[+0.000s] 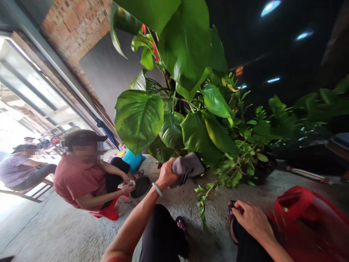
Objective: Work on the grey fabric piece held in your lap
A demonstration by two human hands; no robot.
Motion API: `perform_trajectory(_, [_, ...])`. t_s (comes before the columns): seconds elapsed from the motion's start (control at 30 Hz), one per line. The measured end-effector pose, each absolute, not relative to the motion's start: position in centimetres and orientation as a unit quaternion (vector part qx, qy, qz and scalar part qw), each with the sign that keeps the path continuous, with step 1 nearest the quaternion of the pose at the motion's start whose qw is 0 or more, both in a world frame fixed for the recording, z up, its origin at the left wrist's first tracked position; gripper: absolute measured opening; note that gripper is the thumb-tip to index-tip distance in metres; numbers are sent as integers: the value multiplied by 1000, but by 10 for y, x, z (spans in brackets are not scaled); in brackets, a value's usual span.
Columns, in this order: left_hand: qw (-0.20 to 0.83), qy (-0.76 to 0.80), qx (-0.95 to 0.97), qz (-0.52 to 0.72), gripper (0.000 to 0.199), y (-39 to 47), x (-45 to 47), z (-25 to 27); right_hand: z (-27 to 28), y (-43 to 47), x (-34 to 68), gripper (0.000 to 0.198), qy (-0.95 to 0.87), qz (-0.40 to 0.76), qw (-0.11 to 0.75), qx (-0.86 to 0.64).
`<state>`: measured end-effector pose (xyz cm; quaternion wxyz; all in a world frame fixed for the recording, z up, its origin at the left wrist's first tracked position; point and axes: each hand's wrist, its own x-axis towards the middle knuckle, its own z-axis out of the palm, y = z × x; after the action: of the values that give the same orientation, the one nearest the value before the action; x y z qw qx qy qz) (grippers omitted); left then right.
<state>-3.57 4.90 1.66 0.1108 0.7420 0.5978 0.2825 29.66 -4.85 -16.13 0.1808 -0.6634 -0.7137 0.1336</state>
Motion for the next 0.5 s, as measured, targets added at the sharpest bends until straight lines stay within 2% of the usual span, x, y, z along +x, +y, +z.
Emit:
perform_trajectory(0.07, [60, 621, 709, 330, 37, 58, -32, 32, -161, -47, 289, 20, -715, 140, 180, -661])
perform_trajectory(0.13, [33, 668, 687, 284, 40, 65, -24, 34, -160, -47, 281, 19, -714, 127, 179, -665])
perform_trajectory(0.23, [80, 673, 721, 147, 46, 56, -20, 22, -161, -50, 272, 17, -718, 82, 177, -668])
perform_trajectory(0.3, [132, 627, 758, 124, 44, 37, -26, 20, -163, -51, 273, 18, -722, 59, 180, -665])
perform_trajectory(0.4, [162, 562, 782, 215, 35, 13, -45, 42, -166, -49, 277, 18, -723, 65, 178, -665])
perform_trajectory(0.5, [51, 549, 735, 394, 36, 14, -66, 81, -165, -47, 278, 18, -718, 84, 166, -671])
